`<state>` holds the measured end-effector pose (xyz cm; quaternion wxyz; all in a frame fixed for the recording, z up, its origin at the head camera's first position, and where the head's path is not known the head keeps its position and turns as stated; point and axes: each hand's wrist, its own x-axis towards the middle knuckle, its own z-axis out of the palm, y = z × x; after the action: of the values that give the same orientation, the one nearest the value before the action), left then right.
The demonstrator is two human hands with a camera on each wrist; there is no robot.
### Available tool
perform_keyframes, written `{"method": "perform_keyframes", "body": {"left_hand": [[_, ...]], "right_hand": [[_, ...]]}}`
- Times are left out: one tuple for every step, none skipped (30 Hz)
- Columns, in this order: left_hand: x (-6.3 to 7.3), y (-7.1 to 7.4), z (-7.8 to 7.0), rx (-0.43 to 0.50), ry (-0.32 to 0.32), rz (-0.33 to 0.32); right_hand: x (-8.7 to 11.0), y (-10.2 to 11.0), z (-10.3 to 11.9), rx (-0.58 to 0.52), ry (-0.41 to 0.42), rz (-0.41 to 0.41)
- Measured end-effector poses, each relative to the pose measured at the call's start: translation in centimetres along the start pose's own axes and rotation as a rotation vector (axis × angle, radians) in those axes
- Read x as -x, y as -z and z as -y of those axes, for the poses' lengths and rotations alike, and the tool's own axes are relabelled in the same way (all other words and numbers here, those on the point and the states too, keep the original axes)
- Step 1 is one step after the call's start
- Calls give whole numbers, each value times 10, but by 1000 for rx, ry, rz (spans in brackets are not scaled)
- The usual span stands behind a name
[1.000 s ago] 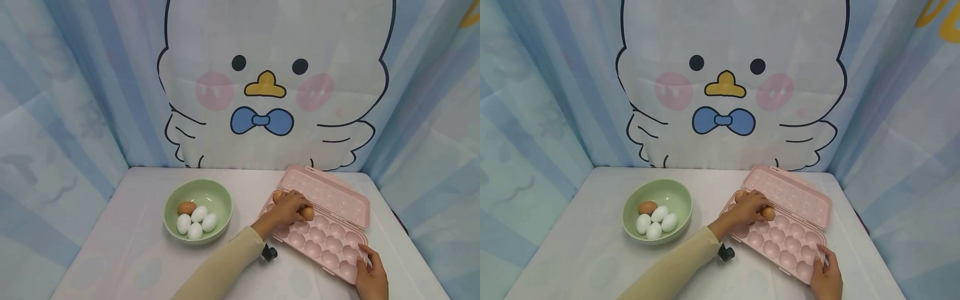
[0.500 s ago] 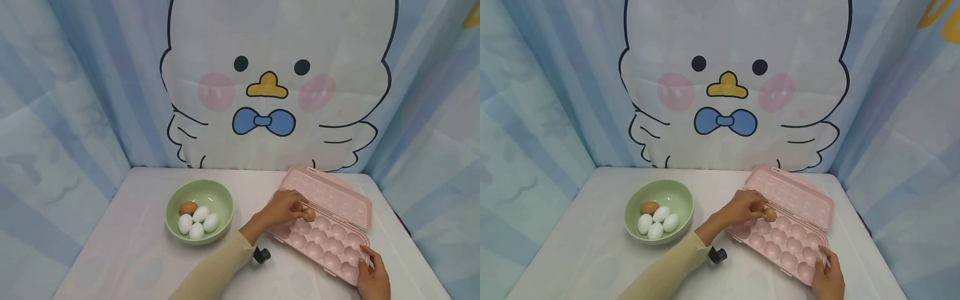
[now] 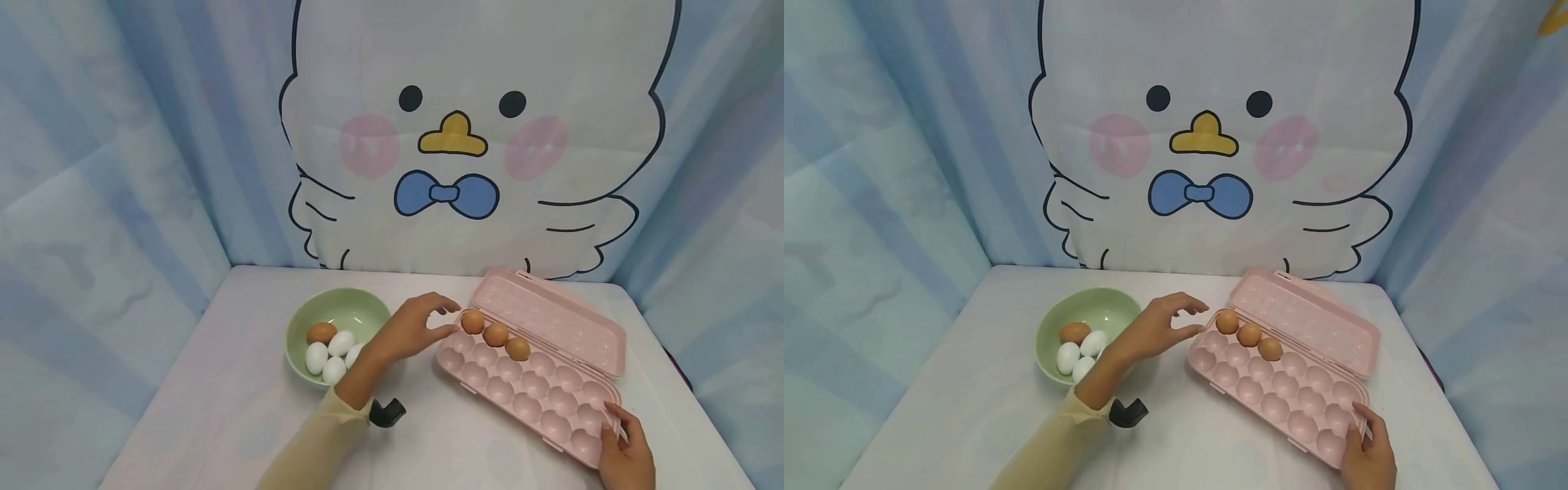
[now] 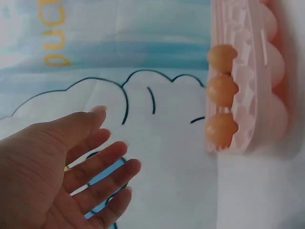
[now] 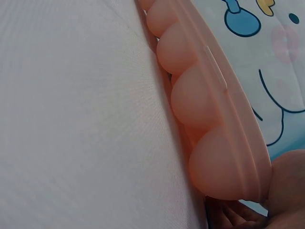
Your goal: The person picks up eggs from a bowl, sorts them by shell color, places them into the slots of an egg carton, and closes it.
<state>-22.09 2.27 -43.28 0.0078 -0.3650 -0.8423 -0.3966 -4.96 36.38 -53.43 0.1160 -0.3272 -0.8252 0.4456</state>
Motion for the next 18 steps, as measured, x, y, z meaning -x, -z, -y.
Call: {"method": "perform_keyframes", "body": {"left_hand": [[4, 8, 2, 1, 17, -9], [10, 17, 4, 5, 40, -20], [16, 26, 8, 12, 63, -34], [23, 34, 13, 14, 89, -48], [31, 43, 19, 18, 113, -62], [39, 52, 25, 19, 136, -77], [47, 59, 33, 16, 160, -89], [55, 67, 40, 11, 186, -100], [64, 74, 46, 5, 219, -109], [72, 80, 52, -3, 258, -110], [79, 86, 58, -7, 297, -111], [86, 90, 63, -12, 333, -108], [91, 94, 68, -16, 371, -101], [96, 97, 71, -16, 412, -94], [99, 99, 74, -14, 457, -81], [101, 100, 76, -19, 493, -66], [103, 101, 77, -22, 520, -52], [104, 101, 78, -32, 543, -38]], "right_hand": [[0, 0, 0, 0, -1, 2], [-1, 0, 1, 8, -4, 5], [-1, -1, 2, 8, -5, 6], [-1, -1, 2, 10, -9, 8], [0, -2, 3, 12, -11, 6], [0, -2, 3, 15, -14, 4], [0, -3, 4, 19, -15, -1], [1, -3, 4, 24, -16, -5], [1, -3, 4, 24, -16, -9], [1, -3, 4, 29, -15, -10], [1, -3, 4, 31, -15, -10], [1, -3, 4, 34, -14, -10], [1, -2, 4, 39, -13, -11], [1, -2, 4, 40, -13, -14], [1, -1, 4, 36, -15, -16], [1, -1, 4, 33, -17, -18], [1, -1, 4, 27, -20, -21], [0, -1, 3, 22, -24, -24]]}}
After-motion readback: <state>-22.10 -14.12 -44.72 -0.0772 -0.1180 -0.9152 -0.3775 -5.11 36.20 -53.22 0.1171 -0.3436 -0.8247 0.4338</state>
